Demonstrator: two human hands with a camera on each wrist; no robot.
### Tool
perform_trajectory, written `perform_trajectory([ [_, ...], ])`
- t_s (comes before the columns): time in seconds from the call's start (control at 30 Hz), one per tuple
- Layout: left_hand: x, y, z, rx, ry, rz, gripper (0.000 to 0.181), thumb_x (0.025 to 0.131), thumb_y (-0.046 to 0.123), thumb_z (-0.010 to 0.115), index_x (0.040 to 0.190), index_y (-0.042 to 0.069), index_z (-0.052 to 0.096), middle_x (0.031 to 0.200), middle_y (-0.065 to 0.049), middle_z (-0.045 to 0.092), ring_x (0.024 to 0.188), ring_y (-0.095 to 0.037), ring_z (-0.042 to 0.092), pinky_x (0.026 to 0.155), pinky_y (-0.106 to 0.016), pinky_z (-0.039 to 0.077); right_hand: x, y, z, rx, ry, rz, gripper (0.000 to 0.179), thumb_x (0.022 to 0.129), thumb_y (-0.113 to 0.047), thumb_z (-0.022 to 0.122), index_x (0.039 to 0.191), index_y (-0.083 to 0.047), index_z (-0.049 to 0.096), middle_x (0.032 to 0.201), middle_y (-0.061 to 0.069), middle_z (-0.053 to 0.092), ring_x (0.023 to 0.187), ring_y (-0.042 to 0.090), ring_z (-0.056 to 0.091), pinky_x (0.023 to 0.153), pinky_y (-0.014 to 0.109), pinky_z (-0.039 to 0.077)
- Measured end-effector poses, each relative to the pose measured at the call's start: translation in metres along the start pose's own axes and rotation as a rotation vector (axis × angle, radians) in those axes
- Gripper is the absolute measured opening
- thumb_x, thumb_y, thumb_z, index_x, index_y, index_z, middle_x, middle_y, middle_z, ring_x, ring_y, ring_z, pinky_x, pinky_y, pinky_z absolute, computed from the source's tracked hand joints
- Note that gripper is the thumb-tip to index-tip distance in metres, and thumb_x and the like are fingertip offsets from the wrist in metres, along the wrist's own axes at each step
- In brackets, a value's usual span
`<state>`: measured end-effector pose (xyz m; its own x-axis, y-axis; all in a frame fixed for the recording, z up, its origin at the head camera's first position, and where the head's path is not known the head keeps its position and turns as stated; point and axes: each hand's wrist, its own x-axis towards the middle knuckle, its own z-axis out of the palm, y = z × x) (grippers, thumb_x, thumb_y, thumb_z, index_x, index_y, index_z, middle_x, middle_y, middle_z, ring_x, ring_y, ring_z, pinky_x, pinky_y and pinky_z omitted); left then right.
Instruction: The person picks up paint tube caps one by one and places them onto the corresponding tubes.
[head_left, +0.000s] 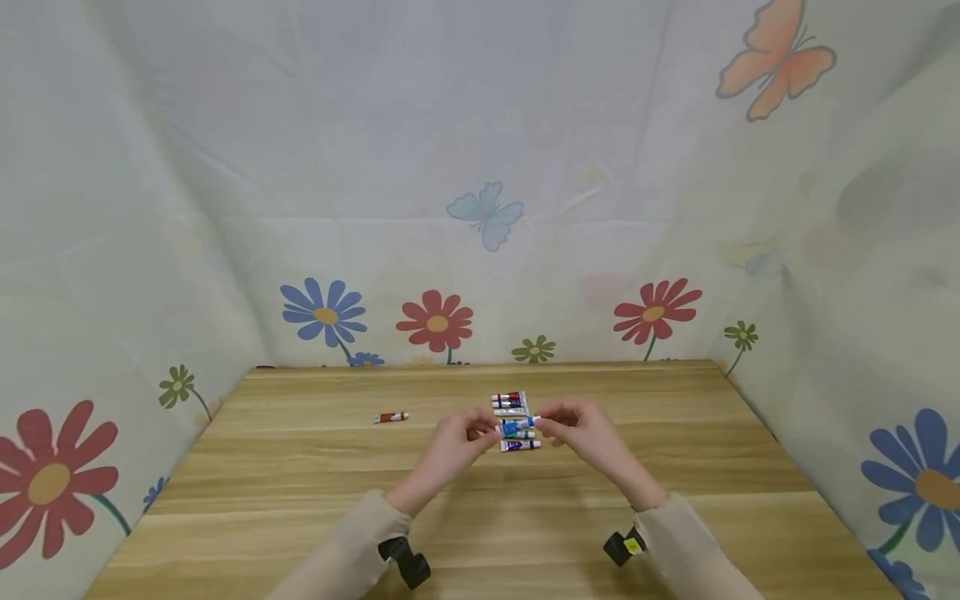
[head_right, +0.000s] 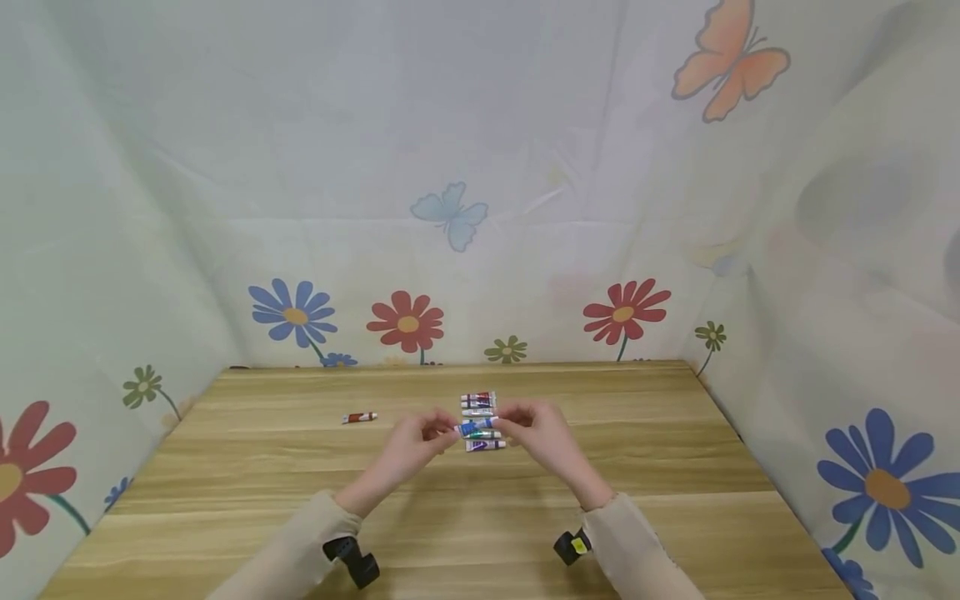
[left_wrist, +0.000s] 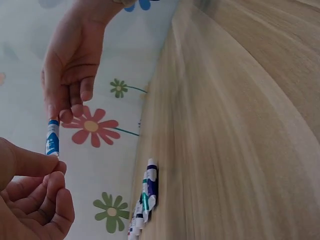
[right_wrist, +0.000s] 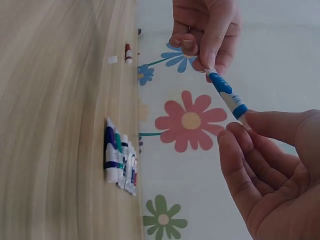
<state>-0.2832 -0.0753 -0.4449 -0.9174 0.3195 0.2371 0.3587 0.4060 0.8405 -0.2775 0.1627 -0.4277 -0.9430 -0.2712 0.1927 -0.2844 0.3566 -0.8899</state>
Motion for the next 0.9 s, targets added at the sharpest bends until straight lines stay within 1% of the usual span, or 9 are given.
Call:
perform_trajectory([
  [0.13, 0.001, -0.009, 0.008, -0.001, -0.02, -0.025, 0.012, 0.094, 0.011, 0.072, 0.101, 0.001, 0.07, 0.09, -0.004, 0.069, 0.075, -0.013, 0.06, 0.063, -0.025, 0.051, 0.001, 0.01, 0.001, -0.017, -0.032, 0.033, 0.017, 0.096, -0.016, 0.071, 0.102, 0.0, 0.072, 0.092, 0.015, 0.071, 0.082, 0.028, 0.067, 0.071, 0.042, 0.059],
  [0.23, 0.002, -0.015, 0.011, -0.003, -0.029, -0.047, 0.012, 0.093, 0.009, 0.072, 0.101, 0.001, 0.07, 0.09, -0.004, 0.069, 0.078, -0.014, 0.062, 0.064, -0.026, 0.052, 0.003, 0.016, 0.002, -0.037, -0.059, 0.074, 0.018, 0.095, -0.018, 0.071, 0.101, -0.001, 0.073, 0.091, 0.013, 0.071, 0.083, 0.029, 0.068, 0.074, 0.046, 0.058],
  [0.33, 0.004, -0.022, 0.014, -0.005, -0.036, -0.06, 0.01, 0.092, 0.007, 0.073, 0.099, 0.001, 0.07, 0.091, -0.004, 0.069, 0.081, -0.014, 0.063, 0.068, -0.027, 0.053, 0.005, 0.021, 0.004, -0.06, -0.081, 0.11, 0.018, 0.095, -0.019, 0.072, 0.101, -0.002, 0.073, 0.09, 0.01, 0.072, 0.08, 0.023, 0.067, 0.074, 0.042, 0.058],
  [0.43, 0.006, -0.029, 0.017, 0.003, -0.046, -0.068, 0.009, 0.091, 0.007, 0.073, 0.098, 0.002, 0.07, 0.091, -0.003, 0.069, 0.083, -0.014, 0.063, 0.071, -0.027, 0.053, 0.006, 0.025, 0.005, -0.073, -0.096, 0.138, 0.015, 0.095, -0.017, 0.072, 0.1, -0.002, 0.073, 0.09, 0.009, 0.072, 0.077, 0.018, 0.065, 0.074, 0.037, 0.058],
  [0.53, 0.008, -0.034, 0.02, 0.031, -0.051, -0.054, 0.007, 0.091, 0.006, 0.073, 0.096, 0.003, 0.07, 0.09, -0.003, 0.069, 0.082, -0.013, 0.062, 0.071, -0.027, 0.053, 0.007, 0.028, 0.006, -0.079, -0.106, 0.159, 0.012, 0.094, -0.012, 0.071, 0.099, -0.001, 0.073, 0.088, 0.008, 0.071, 0.077, 0.019, 0.066, 0.073, 0.035, 0.058],
  [0.7, 0.009, -0.042, 0.025, 0.04, -0.068, -0.025, 0.006, 0.088, 0.001, 0.073, 0.093, 0.0, 0.07, 0.086, -0.005, 0.069, 0.079, -0.012, 0.062, 0.068, -0.026, 0.052, 0.009, 0.034, 0.009, -0.108, -0.112, 0.168, 0.01, 0.094, -0.009, 0.071, 0.098, 0.0, 0.073, 0.085, 0.008, 0.071, 0.076, 0.02, 0.066, 0.072, 0.036, 0.058],
  [0.77, 0.009, -0.045, 0.027, 0.039, -0.074, -0.027, 0.005, 0.087, -0.001, 0.073, 0.092, -0.002, 0.07, 0.085, -0.005, 0.069, 0.077, -0.011, 0.061, 0.067, -0.025, 0.051, 0.009, 0.037, 0.011, -0.13, -0.116, 0.164, 0.01, 0.094, -0.009, 0.071, 0.098, 0.0, 0.074, 0.084, 0.007, 0.07, 0.074, 0.019, 0.065, 0.071, 0.036, 0.058],
  [0.9, 0.01, -0.049, 0.03, 0.046, -0.081, -0.03, 0.006, 0.085, -0.003, 0.073, 0.09, -0.004, 0.069, 0.081, -0.007, 0.069, 0.073, -0.01, 0.059, 0.065, -0.025, 0.05, 0.011, 0.042, 0.013, -0.178, -0.132, 0.159, 0.008, 0.093, -0.009, 0.072, 0.094, -0.002, 0.074, 0.081, 0.004, 0.069, 0.071, 0.015, 0.062, 0.066, 0.033, 0.055],
])
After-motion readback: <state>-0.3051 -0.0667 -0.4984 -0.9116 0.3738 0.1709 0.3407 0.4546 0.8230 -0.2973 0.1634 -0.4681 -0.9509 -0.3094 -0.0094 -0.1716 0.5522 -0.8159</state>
